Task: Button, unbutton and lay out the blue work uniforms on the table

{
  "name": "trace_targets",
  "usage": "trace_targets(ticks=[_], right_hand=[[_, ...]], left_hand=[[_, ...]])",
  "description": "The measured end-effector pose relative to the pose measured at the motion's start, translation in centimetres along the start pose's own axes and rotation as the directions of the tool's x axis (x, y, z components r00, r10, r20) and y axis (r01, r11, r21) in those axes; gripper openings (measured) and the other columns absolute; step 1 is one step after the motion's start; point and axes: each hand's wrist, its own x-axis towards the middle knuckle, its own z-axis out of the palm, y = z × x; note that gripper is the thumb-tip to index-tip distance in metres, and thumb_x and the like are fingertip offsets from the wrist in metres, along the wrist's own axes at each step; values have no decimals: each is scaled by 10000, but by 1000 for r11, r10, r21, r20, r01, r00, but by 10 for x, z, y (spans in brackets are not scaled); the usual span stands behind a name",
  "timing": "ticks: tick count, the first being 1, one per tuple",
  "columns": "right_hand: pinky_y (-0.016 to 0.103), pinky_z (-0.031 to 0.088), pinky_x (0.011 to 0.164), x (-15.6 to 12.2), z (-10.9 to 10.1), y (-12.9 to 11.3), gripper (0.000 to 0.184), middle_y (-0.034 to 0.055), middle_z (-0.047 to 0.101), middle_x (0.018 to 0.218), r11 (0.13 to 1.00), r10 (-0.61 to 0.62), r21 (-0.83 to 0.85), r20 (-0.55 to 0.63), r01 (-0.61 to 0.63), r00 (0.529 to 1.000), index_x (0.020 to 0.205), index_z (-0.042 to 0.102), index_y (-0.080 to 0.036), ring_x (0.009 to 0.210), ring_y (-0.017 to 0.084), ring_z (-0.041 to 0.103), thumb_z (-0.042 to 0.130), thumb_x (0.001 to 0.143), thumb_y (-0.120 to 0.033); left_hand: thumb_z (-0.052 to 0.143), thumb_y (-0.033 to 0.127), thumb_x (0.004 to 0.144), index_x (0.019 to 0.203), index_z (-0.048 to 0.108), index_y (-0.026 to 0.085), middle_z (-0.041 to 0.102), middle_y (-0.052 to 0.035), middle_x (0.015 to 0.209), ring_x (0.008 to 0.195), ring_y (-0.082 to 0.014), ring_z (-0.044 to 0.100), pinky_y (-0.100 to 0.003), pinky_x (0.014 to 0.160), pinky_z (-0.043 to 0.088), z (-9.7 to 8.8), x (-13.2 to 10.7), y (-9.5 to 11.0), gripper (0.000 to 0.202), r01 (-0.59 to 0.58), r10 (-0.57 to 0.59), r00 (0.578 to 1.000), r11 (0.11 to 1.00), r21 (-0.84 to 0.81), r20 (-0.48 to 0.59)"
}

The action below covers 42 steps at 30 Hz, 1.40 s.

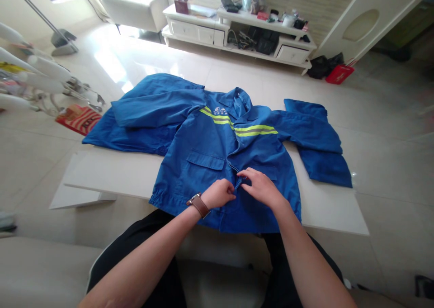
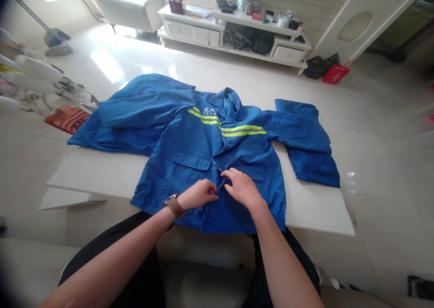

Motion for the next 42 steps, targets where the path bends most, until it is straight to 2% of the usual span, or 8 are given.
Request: trace_targets(ticks=[9, 14, 19, 23, 27, 31, 36, 42], right_hand=[[295, 488, 761, 0, 7, -2, 430, 11, 650, 961, 933, 118, 342, -9, -108, 993, 1215, 603, -224, 837, 174, 629, 758, 832, -344], [245, 453, 655, -1, 1, 0, 348, -38, 609, 851, 886, 129, 440, 70, -147, 989, 1099, 618, -232, 728, 141, 600, 663, 763, -152], [251, 479, 691, -4, 4, 1, 416, 22, 598, 1101, 953, 116, 287, -53, -96, 992, 1074, 668, -232, 744, 125, 598, 590, 705, -56], [282, 490, 846, -8, 3, -6, 461, 18, 503, 1469, 992, -11, 127, -36, 15, 999, 1113, 736, -296, 1010, 177, 648, 539, 775, -53], [274, 476, 846, -8, -2, -10, 242, 18, 658, 1245, 999, 12, 33, 19, -12, 1000, 889, 748, -249, 991, 191, 663, 552, 838, -117], [256, 462, 793, -9, -4, -8, 117, 27, 683, 1132, 1000, 26, -17, 48, -25, 999, 865, 730, -234, 905, 177, 662, 634, 822, -184], [264, 441, 769, -10, -3, -9, 138, 25, 684, 1125, 999, 18, -48, 57, -15, 998, 859, 711, -232, 900, 179, 660, 614, 829, -138], [281, 411, 703, -10, -3, -13, 124, 28, 682, 1082, 995, 8, -104, 31, -5, 999, 864, 687, -244, 861, 187, 642, 624, 845, -138]], left_hand=[[802, 353, 712, 617, 611, 161, 595, 25, 529, 469, -92, 471, -226, 469, 294, 4, 7, -4, 287, 44, -48, 999, 928, -371, -1], [827, 455, 700, 670, 637, 150, 636, -1, 565, 491, -99, 503, -221, 489, 322, -3, 13, -11, 360, 36, -7, 998, 898, -438, 66], [811, 437, 724, 991, 752, 137, 662, 13, 584, 517, -131, 551, -231, 508, 352, -12, 18, -10, 405, 19, 13, 995, 947, -320, 97], [725, 376, 781, 842, 784, 130, 651, 5, 585, 519, -120, 520, -241, 512, 340, -15, 19, -3, 261, -22, 55, 991, 965, -262, 120], [678, 347, 791, 785, 790, 130, 685, -13, 649, 597, -136, 576, -240, 558, 393, -21, 17, 0, 245, -42, 89, 981, 965, -259, 172], [598, 255, 792, 1028, 791, 138, 770, -41, 852, 733, -170, 679, -241, 645, 485, -26, 19, -6, 327, -7, 84, 969, 950, -314, 233], [593, 174, 801, 1084, 759, 175, 775, -62, 990, 858, -200, 703, -256, 751, 514, -13, 23, -15, 328, -41, 41, 999, 997, -61, -5], [628, 179, 864, 1105, 706, 197, 716, -112, 1110, 932, -244, 694, -298, 794, 500, 20, 23, -18, 254, -8, 42, 993, 959, 284, -111]])
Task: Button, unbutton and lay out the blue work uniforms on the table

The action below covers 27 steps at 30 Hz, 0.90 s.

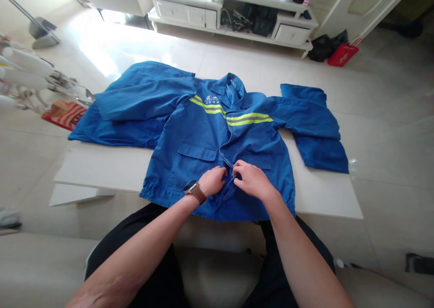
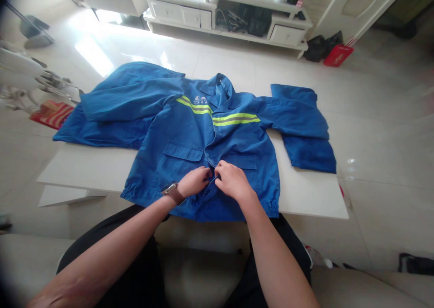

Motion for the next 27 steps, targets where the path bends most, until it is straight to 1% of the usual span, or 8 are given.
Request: trace_targets(ticks=[3, 7, 11, 14, 19, 21, 24, 27], right_hand=[[282, 404, 696, 0, 0, 0, 113, 31, 676, 1071, 1000, -14, -3, -10, 14, 1000, 869, 682, -243, 871, 189, 635, 624, 853, -148], [284, 390, 685, 0, -2, 0, 111, 32, 672, 1055, 1000, 7, -1, -22, -7, 1000, 874, 681, -243, 865, 187, 631, 615, 862, -155], [292, 365, 662, 0, -3, 0, 100, 26, 677, 1047, 999, 42, -9, -64, -43, 997, 902, 679, -246, 860, 188, 628, 607, 882, -179], [295, 361, 659, 2, -1, -2, 90, 24, 676, 1053, 999, 40, -8, -102, -41, 994, 917, 670, -247, 872, 191, 625, 601, 900, -192], [287, 369, 682, 8, 5, -7, 101, 25, 657, 1047, 999, 39, 30, -154, -35, 987, 945, 638, -256, 916, 200, 612, 606, 890, -178], [289, 352, 662, 10, 6, -9, 152, 20, 637, 1065, 996, 74, 57, -186, -65, 980, 1004, 610, -264, 870, 194, 599, 613, 876, -183], [295, 326, 621, 13, 8, -9, 217, 17, 592, 1061, 988, 142, 92, -225, -124, 964, 1043, 566, -261, 753, 175, 550, 617, 844, -189], [303, 377, 674, 16, 10, -8, 140, 23, 549, 977, 988, 127, 118, -295, -96, 947, 886, 535, -243, 798, 192, 538, 604, 802, -154]], left_hand=[[587, 159, 910, 1066, 687, 173, 707, -127, 1100, 942, -242, 690, -308, 819, 495, 6, 1, 3, 186, 17, -16, 1000, 998, 66, -13], [562, 172, 954, 983, 683, 165, 725, -128, 1002, 950, -257, 689, -313, 823, 477, -2, 1, 7, 124, -2, 3, 1000, 999, 54, -19], [610, 196, 942, 945, 672, 197, 737, -87, 917, 881, -247, 689, -292, 755, 451, -19, -6, 14, 62, -32, 30, 997, 999, -26, -69], [590, 164, 933, 922, 674, 205, 734, -64, 844, 818, -226, 685, -276, 716, 434, -28, -11, 20, 93, -33, 25, 997, 993, -114, -72], [534, 86, 882, 922, 683, 193, 741, -52, 853, 811, -196, 678, -259, 707, 434, -30, -12, 23, 188, -60, 24, 991, 962, -267, -134], [542, 77, 841, 893, 676, 183, 725, -33, 799, 748, -173, 656, -247, 673, 435, -29, -10, 20, 179, -53, 3, 991, 926, -373, -133], [575, 113, 803, 864, 671, 170, 688, -5, 708, 660, -146, 623, -228, 621, 445, -26, -5, 14, 128, -14, -33, 996, 834, -551, -77], [574, 132, 792, 849, 667, 161, 654, 16, 658, 624, -130, 612, -225, 621, 474, -25, 0, 11, 113, 45, -80, 997, 695, -718, -14]])
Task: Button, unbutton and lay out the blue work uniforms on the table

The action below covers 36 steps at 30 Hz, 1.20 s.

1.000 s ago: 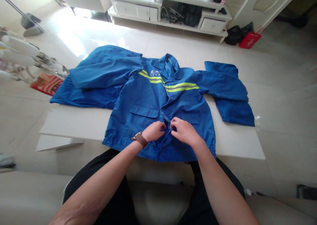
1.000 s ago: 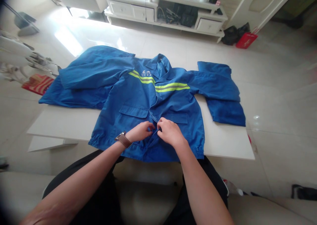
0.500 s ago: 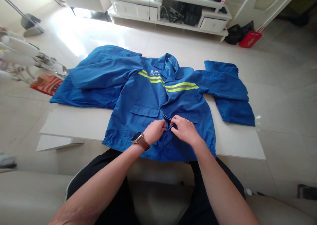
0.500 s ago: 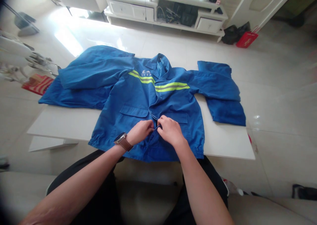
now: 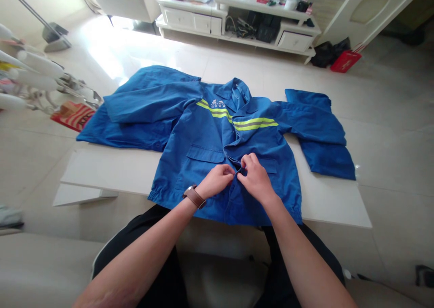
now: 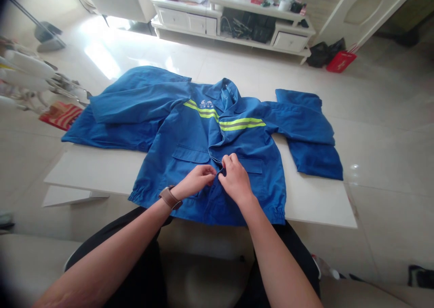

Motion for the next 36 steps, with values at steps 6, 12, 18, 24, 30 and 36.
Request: trace_targets(ticks=[6, 12, 18, 24, 30, 36], right_hand=[[314, 410, 761, 3, 0, 4, 184, 13, 548, 829, 996, -34, 83, -29, 36, 999, 702, 490, -235, 858, 203, 548, 597, 795, -119], [301, 434, 761, 2, -3, 13, 86, 17, 629, 896, 982, -3, 186, -3, 4, 1000, 790, 657, -224, 838, 182, 600, 624, 866, -201], [314, 467, 772, 0, -4, 12, 116, 33, 669, 891, 968, -23, 249, 36, 13, 999, 830, 731, -219, 830, 187, 634, 633, 890, -229], [313, 468, 759, 1, -3, 11, 82, 26, 662, 857, 966, -9, 260, 20, 4, 1000, 784, 716, -209, 807, 185, 626, 680, 857, -201], [290, 445, 707, 1, 1, 9, 86, 14, 642, 827, 969, -7, 248, 8, 5, 1000, 751, 686, -209, 772, 173, 606, 673, 809, -146], [293, 445, 701, 1, 2, 7, 40, 14, 642, 841, 968, -8, 250, -19, 13, 1000, 789, 694, -209, 769, 172, 611, 704, 828, -207]], left_hand=[[574, 36, 722, 841, 652, 148, 652, 28, 663, 605, -102, 602, -211, 627, 483, 2, 2, 5, 181, 59, -64, 998, 973, -225, -11], [635, 109, 821, 849, 644, 142, 662, 7, 692, 627, -103, 626, -217, 646, 506, 4, 6, 2, 44, -45, 40, 999, 961, -272, -24], [632, 136, 851, 890, 669, 147, 681, -11, 722, 661, -114, 641, -218, 659, 514, 6, 10, -4, 54, -113, 103, 992, 984, -138, -77], [606, 140, 843, 887, 685, 146, 709, -28, 763, 700, -131, 655, -221, 665, 498, 7, 9, -2, 91, -109, 104, 988, 994, -32, -116], [687, 386, 861, 816, 666, 148, 684, -21, 734, 689, -132, 617, -220, 625, 459, 6, 5, 1, 243, -77, 69, 991, 994, -72, -116], [673, 295, 859, 795, 632, 154, 626, 13, 673, 628, -107, 564, -218, 628, 451, 10, 11, -5, 160, -54, 16, 986, 973, -227, -169]])
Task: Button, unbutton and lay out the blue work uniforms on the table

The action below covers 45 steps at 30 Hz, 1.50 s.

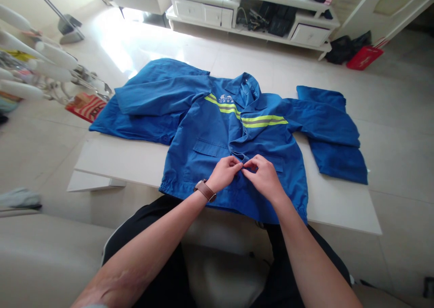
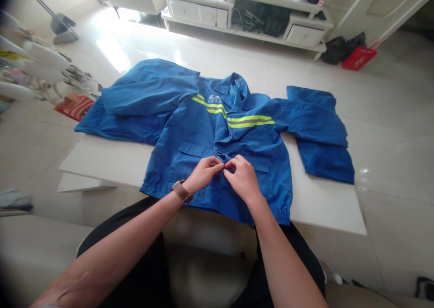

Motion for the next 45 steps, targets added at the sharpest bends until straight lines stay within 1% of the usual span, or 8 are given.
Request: trace_targets(ticks=[5, 9, 14, 26, 30, 35, 40, 45], right_hand=[[291, 451, 702, 0, -1, -1, 32, 8, 645, 851, 1000, -17, -10, -26, 17, 1000, 810, 699, -212, 785, 174, 618, 703, 816, -181], [294, 457, 732, -1, 0, -1, 63, 4, 630, 843, 998, -44, -53, -30, 42, 999, 784, 680, -209, 811, 177, 617, 697, 819, -160], [292, 455, 742, -3, 0, -2, 79, 6, 627, 840, 996, -44, -77, -17, 42, 999, 768, 678, -210, 818, 178, 617, 689, 832, -164], [298, 465, 743, -2, 0, -2, 54, 14, 652, 896, 995, 5, -98, -51, -10, 999, 846, 699, -224, 800, 180, 624, 655, 843, -191], [305, 471, 745, -2, 0, -1, 62, 21, 654, 903, 995, 9, -102, -54, -15, 998, 864, 702, -226, 806, 187, 627, 647, 848, -201], [314, 482, 754, -2, 0, 0, 79, 24, 656, 907, 994, 6, -107, -70, -13, 998, 888, 699, -229, 845, 203, 642, 647, 834, -202], [317, 500, 745, -2, 1, 2, 67, 26, 644, 934, 998, 1, -67, -77, -7, 997, 877, 681, -230, 827, 196, 644, 654, 820, -208], [305, 520, 718, -2, 2, 1, 45, 20, 646, 930, 997, 33, 74, -54, -29, 998, 866, 667, -219, 741, 164, 646, 633, 837, -221]], left_hand=[[739, 299, 818, 777, 643, 156, 638, 14, 667, 636, -115, 591, -228, 650, 481, 3, -1, 1, 177, 81, -87, 996, 983, -165, -25], [763, 273, 814, 779, 653, 152, 657, 5, 667, 632, -116, 602, -229, 650, 494, 4, -5, 5, 168, 116, -127, 991, 968, -224, -35], [776, 232, 820, 786, 661, 140, 664, 0, 659, 619, -105, 602, -216, 639, 497, 5, -7, 8, 150, 145, -159, 987, 956, -256, -35], [762, 212, 842, 803, 653, 135, 639, 14, 621, 577, -90, 578, -200, 597, 493, 7, -5, 4, 139, 84, -97, 994, 976, -200, -58], [812, 228, 800, 838, 658, 139, 649, 14, 635, 573, -89, 582, -198, 585, 490, 7, -6, 5, 182, 86, -107, 992, 966, -244, -73], [762, 142, 809, 895, 653, 141, 630, 26, 627, 563, -78, 564, -184, 566, 471, 9, -7, 10, 139, 120, -158, 982, 943, -311, -100], [793, 142, 741, 875, 614, 165, 582, 54, 603, 539, -67, 529, -176, 549, 447, 10, -9, 15, 225, 159, -219, 969, 904, -396, -113], [799, 167, 673, 830, 548, 194, 519, 86, 576, 503, -55, 476, -166, 504, 390, 11, -9, 15, 297, 129, -218, 963, 887, -444, -156]])
